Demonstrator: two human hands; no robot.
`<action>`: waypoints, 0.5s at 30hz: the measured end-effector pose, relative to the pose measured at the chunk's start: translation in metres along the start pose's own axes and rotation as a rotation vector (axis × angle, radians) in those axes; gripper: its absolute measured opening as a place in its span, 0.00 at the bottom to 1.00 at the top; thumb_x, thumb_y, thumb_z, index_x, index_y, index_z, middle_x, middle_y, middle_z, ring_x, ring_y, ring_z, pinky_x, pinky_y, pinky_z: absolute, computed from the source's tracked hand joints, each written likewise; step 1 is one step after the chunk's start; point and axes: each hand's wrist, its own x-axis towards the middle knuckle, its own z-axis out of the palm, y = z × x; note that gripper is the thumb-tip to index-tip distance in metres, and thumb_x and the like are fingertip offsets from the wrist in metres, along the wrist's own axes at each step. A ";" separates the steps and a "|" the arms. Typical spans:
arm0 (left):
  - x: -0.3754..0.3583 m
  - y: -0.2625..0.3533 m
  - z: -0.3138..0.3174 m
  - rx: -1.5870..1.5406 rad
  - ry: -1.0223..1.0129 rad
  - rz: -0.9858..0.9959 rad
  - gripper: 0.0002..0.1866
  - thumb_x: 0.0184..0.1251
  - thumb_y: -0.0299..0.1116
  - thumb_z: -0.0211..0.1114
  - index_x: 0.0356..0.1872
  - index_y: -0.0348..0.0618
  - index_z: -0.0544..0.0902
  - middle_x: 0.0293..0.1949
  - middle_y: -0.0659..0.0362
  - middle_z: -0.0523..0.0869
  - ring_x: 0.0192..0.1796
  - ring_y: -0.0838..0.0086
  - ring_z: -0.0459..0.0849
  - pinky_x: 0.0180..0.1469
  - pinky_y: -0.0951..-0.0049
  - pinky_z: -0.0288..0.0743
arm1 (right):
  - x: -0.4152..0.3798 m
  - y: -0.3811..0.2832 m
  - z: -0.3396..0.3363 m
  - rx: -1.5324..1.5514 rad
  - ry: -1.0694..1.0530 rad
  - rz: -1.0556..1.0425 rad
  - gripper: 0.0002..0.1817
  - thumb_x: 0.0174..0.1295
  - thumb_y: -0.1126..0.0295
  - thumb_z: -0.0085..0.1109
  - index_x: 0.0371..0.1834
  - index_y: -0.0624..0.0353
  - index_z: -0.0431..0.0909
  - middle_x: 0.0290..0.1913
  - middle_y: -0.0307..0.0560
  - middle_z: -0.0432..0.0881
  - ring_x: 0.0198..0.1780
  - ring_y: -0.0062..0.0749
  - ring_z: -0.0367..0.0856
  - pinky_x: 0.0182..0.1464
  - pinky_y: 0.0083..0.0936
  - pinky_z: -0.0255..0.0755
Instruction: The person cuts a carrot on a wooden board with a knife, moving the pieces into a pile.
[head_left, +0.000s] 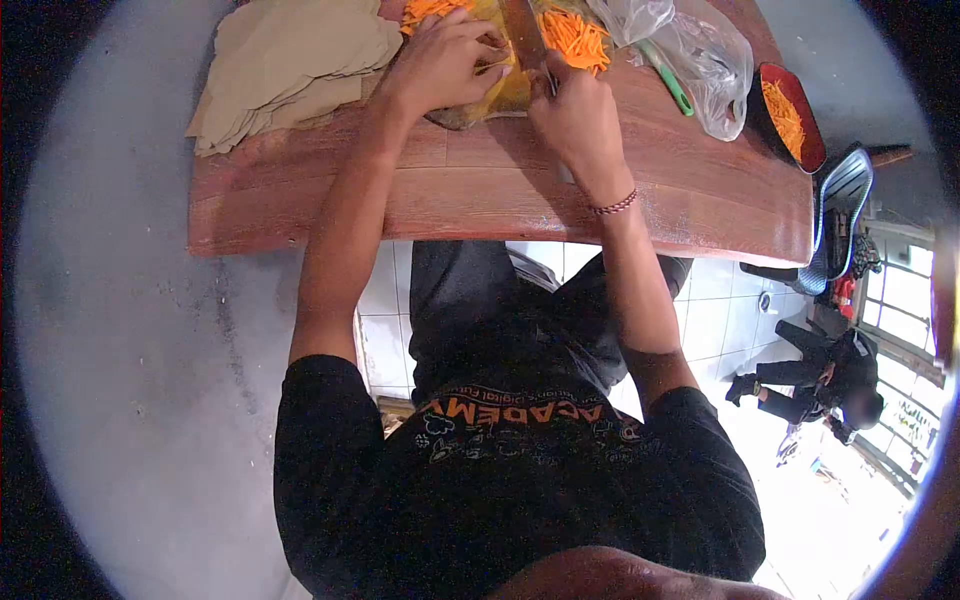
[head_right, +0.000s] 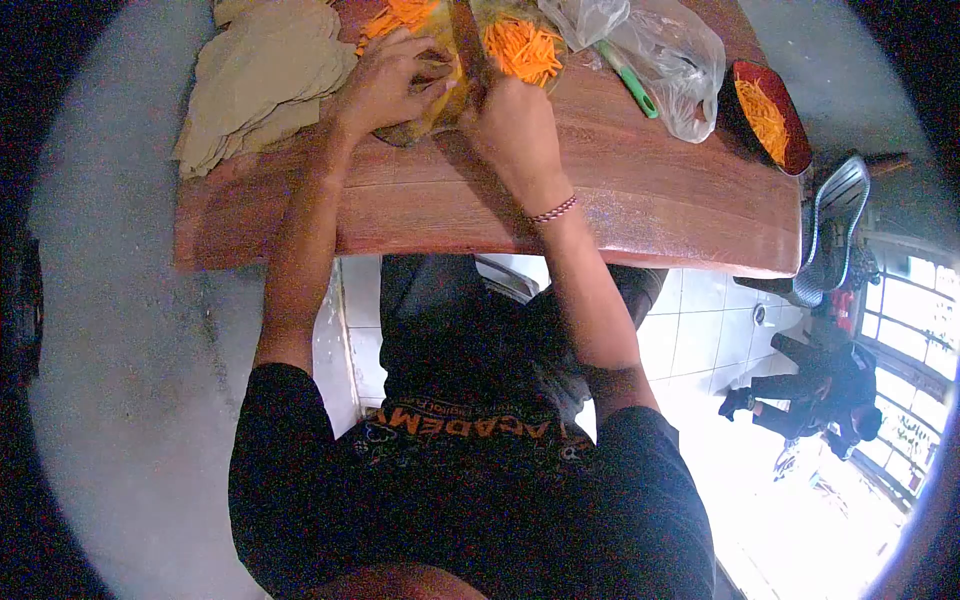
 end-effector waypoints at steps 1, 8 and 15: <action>0.000 0.003 -0.003 0.019 -0.017 0.016 0.14 0.65 0.46 0.69 0.40 0.48 0.92 0.51 0.61 0.85 0.56 0.62 0.79 0.63 0.62 0.71 | -0.002 0.001 0.002 -0.013 -0.012 0.018 0.09 0.63 0.66 0.59 0.36 0.62 0.78 0.29 0.72 0.79 0.37 0.69 0.80 0.37 0.56 0.74; 0.000 0.013 -0.007 0.028 0.004 -0.063 0.13 0.67 0.44 0.67 0.40 0.46 0.91 0.52 0.63 0.84 0.57 0.61 0.78 0.66 0.61 0.68 | -0.008 -0.009 0.002 -0.026 -0.010 0.000 0.08 0.62 0.69 0.58 0.36 0.64 0.78 0.26 0.71 0.79 0.35 0.70 0.80 0.36 0.56 0.75; 0.002 0.011 -0.008 -0.010 -0.043 -0.009 0.12 0.64 0.41 0.68 0.38 0.46 0.91 0.50 0.62 0.84 0.59 0.61 0.78 0.65 0.58 0.68 | -0.001 -0.008 0.017 -0.133 -0.010 -0.033 0.15 0.59 0.65 0.63 0.26 0.69 0.81 0.23 0.67 0.82 0.31 0.61 0.86 0.34 0.48 0.81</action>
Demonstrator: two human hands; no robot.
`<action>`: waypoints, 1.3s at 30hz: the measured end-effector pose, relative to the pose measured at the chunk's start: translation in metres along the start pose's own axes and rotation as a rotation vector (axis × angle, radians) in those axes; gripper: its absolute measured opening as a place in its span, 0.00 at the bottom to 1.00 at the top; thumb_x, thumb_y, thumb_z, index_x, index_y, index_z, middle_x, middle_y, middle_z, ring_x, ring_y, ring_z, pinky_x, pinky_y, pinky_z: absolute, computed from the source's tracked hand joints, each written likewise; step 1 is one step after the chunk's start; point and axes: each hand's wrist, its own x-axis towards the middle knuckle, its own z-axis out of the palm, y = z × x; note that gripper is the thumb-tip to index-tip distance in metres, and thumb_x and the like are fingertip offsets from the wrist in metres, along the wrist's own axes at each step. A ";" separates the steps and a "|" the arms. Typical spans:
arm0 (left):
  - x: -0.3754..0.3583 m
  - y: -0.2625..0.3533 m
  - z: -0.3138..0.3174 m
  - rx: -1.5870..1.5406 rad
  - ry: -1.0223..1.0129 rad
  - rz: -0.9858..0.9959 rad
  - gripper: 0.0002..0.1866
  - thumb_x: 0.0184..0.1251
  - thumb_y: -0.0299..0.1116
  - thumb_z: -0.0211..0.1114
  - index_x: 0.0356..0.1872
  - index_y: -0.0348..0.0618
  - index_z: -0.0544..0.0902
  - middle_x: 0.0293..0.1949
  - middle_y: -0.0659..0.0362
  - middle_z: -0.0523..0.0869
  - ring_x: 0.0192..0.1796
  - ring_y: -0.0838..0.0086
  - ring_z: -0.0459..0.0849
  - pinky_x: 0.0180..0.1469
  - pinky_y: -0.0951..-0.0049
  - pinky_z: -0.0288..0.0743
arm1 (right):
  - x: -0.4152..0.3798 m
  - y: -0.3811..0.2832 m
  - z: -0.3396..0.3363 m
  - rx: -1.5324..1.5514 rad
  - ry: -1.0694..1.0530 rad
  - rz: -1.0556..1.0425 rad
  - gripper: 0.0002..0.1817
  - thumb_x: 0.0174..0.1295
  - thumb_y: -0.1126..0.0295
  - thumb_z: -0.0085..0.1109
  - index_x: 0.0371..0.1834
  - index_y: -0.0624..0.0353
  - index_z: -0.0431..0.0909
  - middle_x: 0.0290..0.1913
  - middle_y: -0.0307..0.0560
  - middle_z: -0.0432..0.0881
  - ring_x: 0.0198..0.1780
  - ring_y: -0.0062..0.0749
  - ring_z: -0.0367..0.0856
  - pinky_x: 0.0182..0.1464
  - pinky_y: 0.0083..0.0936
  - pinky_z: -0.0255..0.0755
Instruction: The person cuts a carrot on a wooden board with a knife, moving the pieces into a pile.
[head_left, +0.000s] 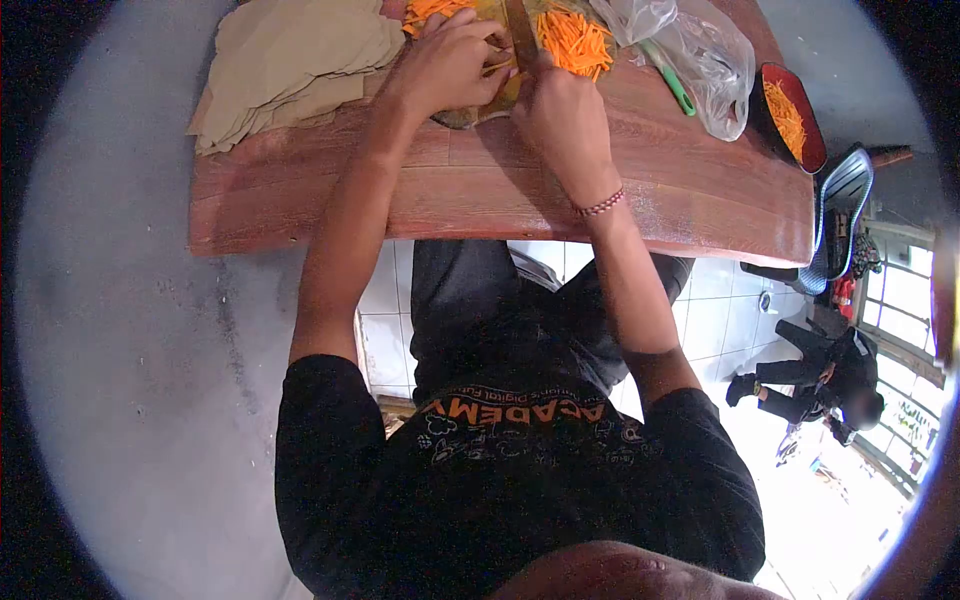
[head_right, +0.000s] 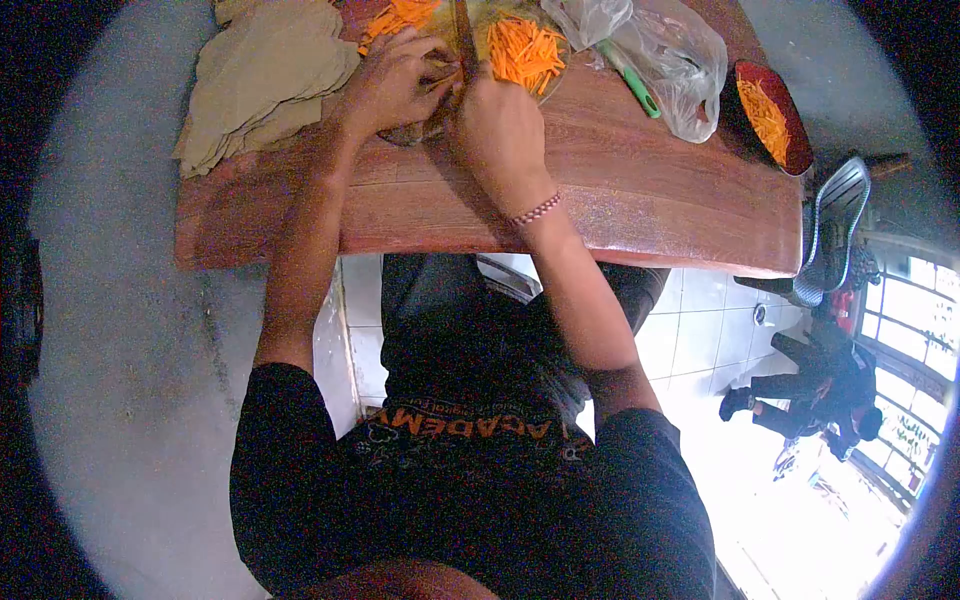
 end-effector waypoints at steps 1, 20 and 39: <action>0.000 0.000 0.001 -0.006 -0.007 -0.012 0.12 0.63 0.41 0.68 0.39 0.45 0.90 0.50 0.61 0.84 0.59 0.60 0.77 0.65 0.58 0.68 | 0.006 0.001 0.002 -0.016 0.030 0.000 0.15 0.58 0.65 0.63 0.26 0.69 0.82 0.24 0.67 0.82 0.32 0.61 0.86 0.34 0.48 0.81; -0.008 -0.036 -0.011 0.162 0.282 -0.158 0.13 0.62 0.41 0.70 0.46 0.54 0.91 0.49 0.63 0.89 0.48 0.62 0.82 0.54 0.63 0.77 | -0.002 -0.007 -0.013 0.099 -0.033 0.133 0.13 0.63 0.65 0.57 0.38 0.65 0.82 0.34 0.72 0.82 0.40 0.69 0.82 0.42 0.55 0.76; 0.005 -0.037 0.019 0.322 0.238 -0.327 0.09 0.59 0.43 0.71 0.36 0.52 0.89 0.43 0.62 0.87 0.48 0.56 0.79 0.56 0.52 0.70 | -0.007 0.020 -0.027 0.124 0.005 0.144 0.14 0.65 0.64 0.57 0.38 0.66 0.80 0.31 0.72 0.81 0.39 0.69 0.81 0.41 0.55 0.75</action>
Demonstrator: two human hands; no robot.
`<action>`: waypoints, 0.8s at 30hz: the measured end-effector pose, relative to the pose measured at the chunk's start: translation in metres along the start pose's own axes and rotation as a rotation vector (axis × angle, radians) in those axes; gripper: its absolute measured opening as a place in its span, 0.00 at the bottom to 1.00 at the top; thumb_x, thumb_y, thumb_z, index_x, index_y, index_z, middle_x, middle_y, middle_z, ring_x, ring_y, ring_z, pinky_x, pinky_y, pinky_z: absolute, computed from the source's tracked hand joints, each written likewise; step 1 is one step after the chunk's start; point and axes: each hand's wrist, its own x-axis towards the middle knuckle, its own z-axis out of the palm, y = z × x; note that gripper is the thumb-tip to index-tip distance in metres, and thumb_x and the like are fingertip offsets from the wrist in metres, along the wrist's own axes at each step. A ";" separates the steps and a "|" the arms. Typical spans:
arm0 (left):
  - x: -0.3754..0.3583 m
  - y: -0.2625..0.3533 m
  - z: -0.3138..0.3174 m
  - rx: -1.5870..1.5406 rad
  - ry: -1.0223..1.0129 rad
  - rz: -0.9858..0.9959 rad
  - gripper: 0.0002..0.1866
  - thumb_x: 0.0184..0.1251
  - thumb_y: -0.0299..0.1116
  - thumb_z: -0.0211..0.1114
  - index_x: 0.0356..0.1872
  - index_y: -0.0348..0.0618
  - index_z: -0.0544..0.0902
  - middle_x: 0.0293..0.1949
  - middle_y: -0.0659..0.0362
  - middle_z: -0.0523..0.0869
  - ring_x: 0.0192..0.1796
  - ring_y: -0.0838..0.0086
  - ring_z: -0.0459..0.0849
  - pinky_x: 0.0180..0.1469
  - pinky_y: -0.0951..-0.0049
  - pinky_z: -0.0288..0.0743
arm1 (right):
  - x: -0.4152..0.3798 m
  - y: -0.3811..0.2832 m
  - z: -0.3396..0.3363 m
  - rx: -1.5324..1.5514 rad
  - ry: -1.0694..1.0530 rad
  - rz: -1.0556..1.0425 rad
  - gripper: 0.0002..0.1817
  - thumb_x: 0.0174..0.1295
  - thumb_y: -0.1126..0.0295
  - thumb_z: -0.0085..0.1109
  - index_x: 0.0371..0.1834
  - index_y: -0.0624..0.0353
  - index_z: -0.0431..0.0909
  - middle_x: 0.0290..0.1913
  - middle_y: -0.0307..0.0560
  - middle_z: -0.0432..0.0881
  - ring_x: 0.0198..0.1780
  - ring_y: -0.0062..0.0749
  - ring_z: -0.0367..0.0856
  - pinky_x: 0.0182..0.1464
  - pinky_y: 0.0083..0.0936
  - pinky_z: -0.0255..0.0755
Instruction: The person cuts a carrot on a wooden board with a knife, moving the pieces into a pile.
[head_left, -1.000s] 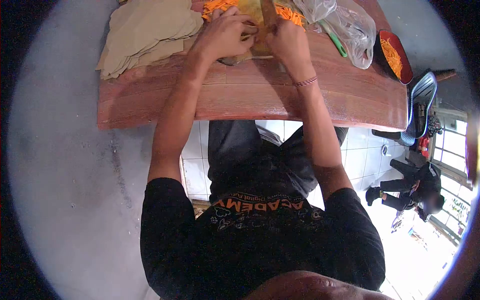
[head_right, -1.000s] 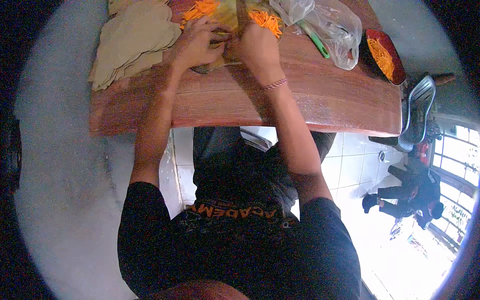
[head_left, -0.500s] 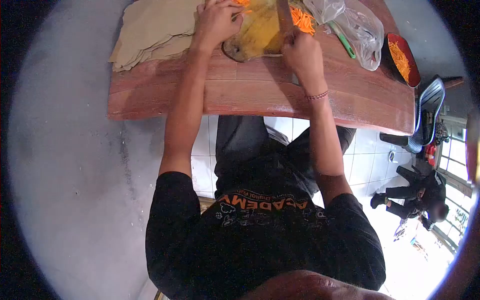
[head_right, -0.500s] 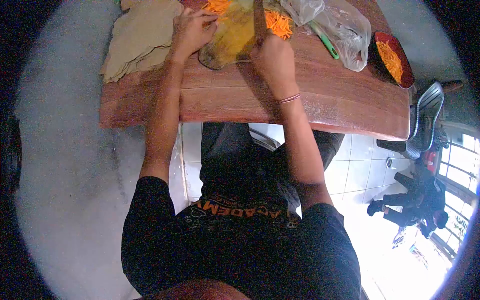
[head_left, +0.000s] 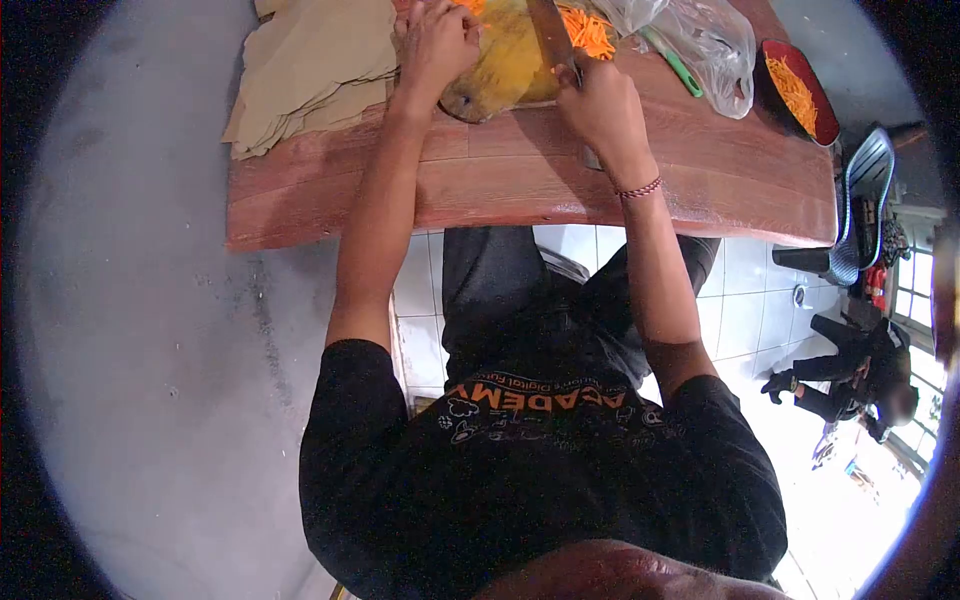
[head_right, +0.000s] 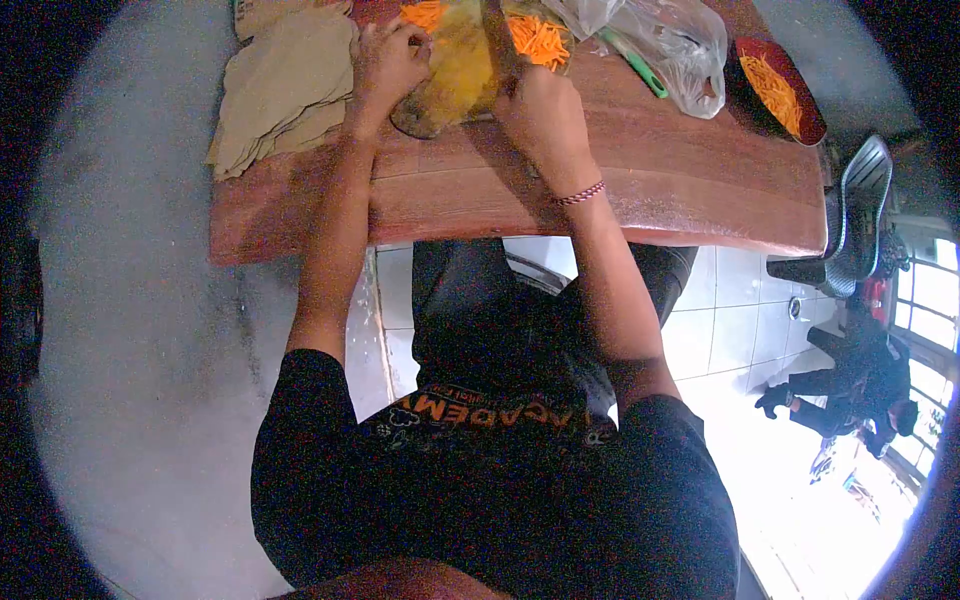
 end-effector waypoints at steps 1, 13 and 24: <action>0.001 0.000 -0.001 0.038 -0.010 0.022 0.09 0.60 0.44 0.71 0.36 0.52 0.88 0.44 0.62 0.86 0.50 0.56 0.78 0.57 0.49 0.68 | 0.000 0.002 0.001 0.000 0.004 0.002 0.14 0.65 0.64 0.57 0.38 0.66 0.80 0.31 0.72 0.81 0.39 0.69 0.81 0.41 0.55 0.75; -0.010 0.040 -0.024 -0.124 -0.061 0.122 0.12 0.67 0.47 0.65 0.38 0.52 0.86 0.49 0.61 0.83 0.56 0.58 0.76 0.49 0.44 0.64 | -0.008 -0.005 0.006 -0.004 -0.014 -0.049 0.12 0.53 0.69 0.60 0.31 0.69 0.82 0.28 0.71 0.82 0.34 0.65 0.85 0.40 0.51 0.81; -0.011 0.009 -0.002 -0.403 -0.130 0.227 0.16 0.60 0.48 0.74 0.48 0.58 0.88 0.52 0.64 0.87 0.59 0.63 0.79 0.62 0.56 0.65 | -0.006 -0.008 0.009 -0.027 -0.008 -0.086 0.12 0.52 0.69 0.61 0.34 0.68 0.82 0.28 0.71 0.82 0.35 0.65 0.85 0.39 0.51 0.81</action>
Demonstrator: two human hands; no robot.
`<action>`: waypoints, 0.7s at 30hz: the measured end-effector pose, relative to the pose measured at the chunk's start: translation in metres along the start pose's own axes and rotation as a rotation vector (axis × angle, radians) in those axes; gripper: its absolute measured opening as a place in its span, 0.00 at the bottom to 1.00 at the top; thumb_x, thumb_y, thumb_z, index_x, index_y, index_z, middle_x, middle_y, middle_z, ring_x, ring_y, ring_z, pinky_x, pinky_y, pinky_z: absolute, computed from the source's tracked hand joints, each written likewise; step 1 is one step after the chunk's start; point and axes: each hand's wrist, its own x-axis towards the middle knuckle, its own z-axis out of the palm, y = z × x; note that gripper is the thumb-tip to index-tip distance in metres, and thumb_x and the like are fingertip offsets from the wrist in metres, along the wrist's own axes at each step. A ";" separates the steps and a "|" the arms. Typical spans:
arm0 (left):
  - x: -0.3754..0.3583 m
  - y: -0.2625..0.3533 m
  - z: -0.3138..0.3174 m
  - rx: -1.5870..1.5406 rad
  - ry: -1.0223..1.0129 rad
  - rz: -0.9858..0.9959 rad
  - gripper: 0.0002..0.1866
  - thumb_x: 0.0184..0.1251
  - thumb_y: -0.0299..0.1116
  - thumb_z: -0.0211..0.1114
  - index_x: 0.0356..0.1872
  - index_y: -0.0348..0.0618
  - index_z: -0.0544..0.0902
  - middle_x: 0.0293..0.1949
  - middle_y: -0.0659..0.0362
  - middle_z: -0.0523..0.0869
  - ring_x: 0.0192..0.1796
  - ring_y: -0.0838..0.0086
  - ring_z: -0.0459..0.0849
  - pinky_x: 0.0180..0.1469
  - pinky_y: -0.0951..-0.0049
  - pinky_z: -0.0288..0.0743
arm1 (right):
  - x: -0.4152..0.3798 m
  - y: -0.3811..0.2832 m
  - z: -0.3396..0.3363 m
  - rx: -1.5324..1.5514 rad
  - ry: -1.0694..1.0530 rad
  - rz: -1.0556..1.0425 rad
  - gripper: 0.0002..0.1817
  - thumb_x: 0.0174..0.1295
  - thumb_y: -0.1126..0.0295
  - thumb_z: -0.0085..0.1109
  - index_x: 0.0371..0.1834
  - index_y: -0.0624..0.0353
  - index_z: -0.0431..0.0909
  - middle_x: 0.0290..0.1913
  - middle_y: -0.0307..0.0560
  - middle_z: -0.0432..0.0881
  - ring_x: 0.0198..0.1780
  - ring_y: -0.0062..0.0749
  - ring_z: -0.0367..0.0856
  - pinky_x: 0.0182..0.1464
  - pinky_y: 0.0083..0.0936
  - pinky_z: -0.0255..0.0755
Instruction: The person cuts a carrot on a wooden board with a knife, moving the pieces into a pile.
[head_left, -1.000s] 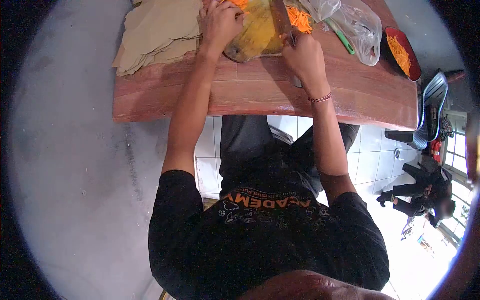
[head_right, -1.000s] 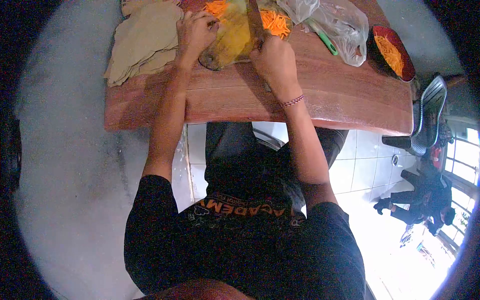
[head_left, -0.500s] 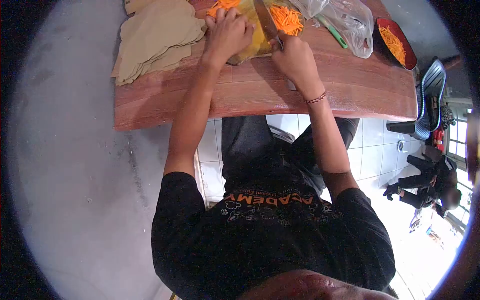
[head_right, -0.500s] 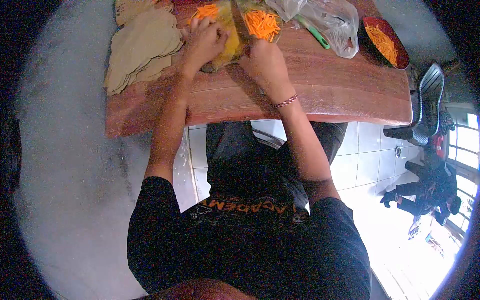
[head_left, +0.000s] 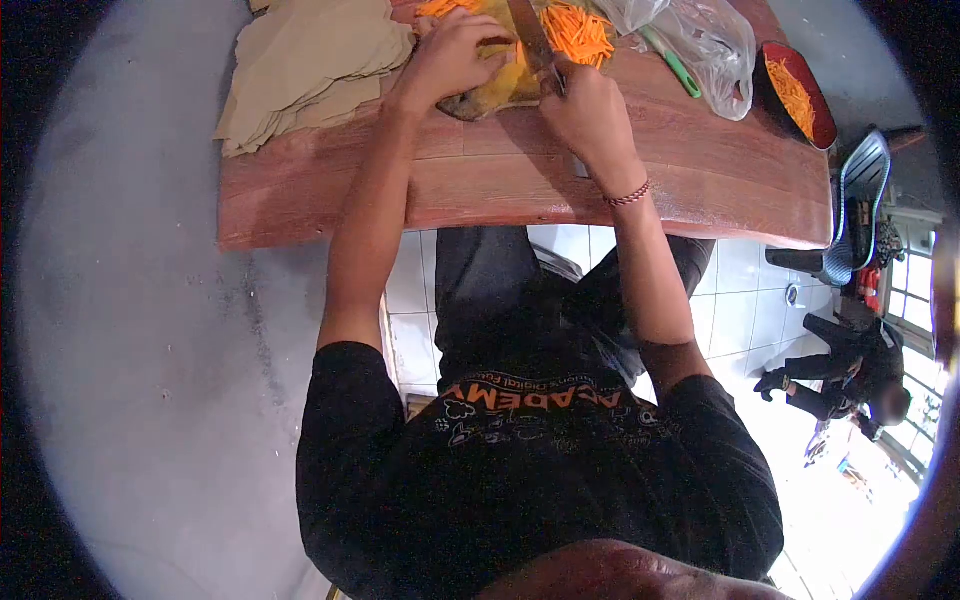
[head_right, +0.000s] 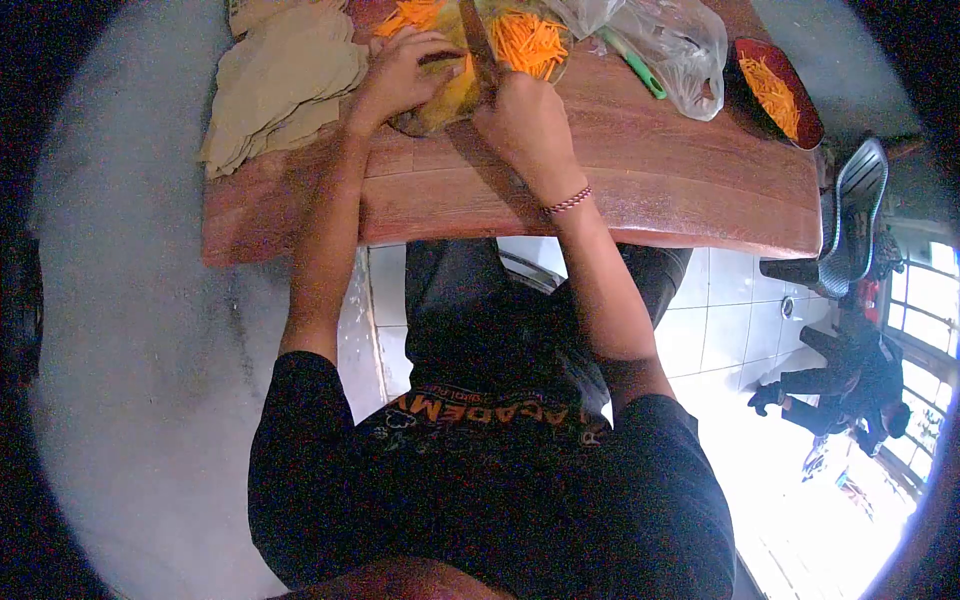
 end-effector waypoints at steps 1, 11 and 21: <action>0.000 -0.002 0.002 0.045 -0.039 -0.012 0.18 0.59 0.51 0.74 0.48 0.59 0.89 0.52 0.65 0.87 0.60 0.64 0.79 0.61 0.56 0.65 | 0.001 0.000 0.001 0.000 -0.002 -0.001 0.12 0.52 0.69 0.61 0.34 0.68 0.82 0.28 0.71 0.82 0.35 0.65 0.85 0.39 0.51 0.81; 0.000 0.003 0.005 0.100 -0.011 -0.085 0.23 0.57 0.61 0.72 0.46 0.58 0.90 0.52 0.65 0.88 0.60 0.66 0.80 0.60 0.54 0.61 | 0.010 0.006 0.009 0.074 0.050 -0.058 0.12 0.54 0.68 0.61 0.35 0.68 0.82 0.27 0.71 0.81 0.34 0.65 0.84 0.38 0.51 0.80; 0.001 0.000 0.012 0.039 0.035 -0.152 0.27 0.54 0.62 0.74 0.46 0.53 0.89 0.51 0.59 0.88 0.59 0.65 0.82 0.63 0.54 0.65 | 0.004 0.006 0.005 0.042 0.057 -0.033 0.13 0.57 0.66 0.60 0.37 0.65 0.83 0.28 0.71 0.82 0.35 0.65 0.85 0.39 0.52 0.80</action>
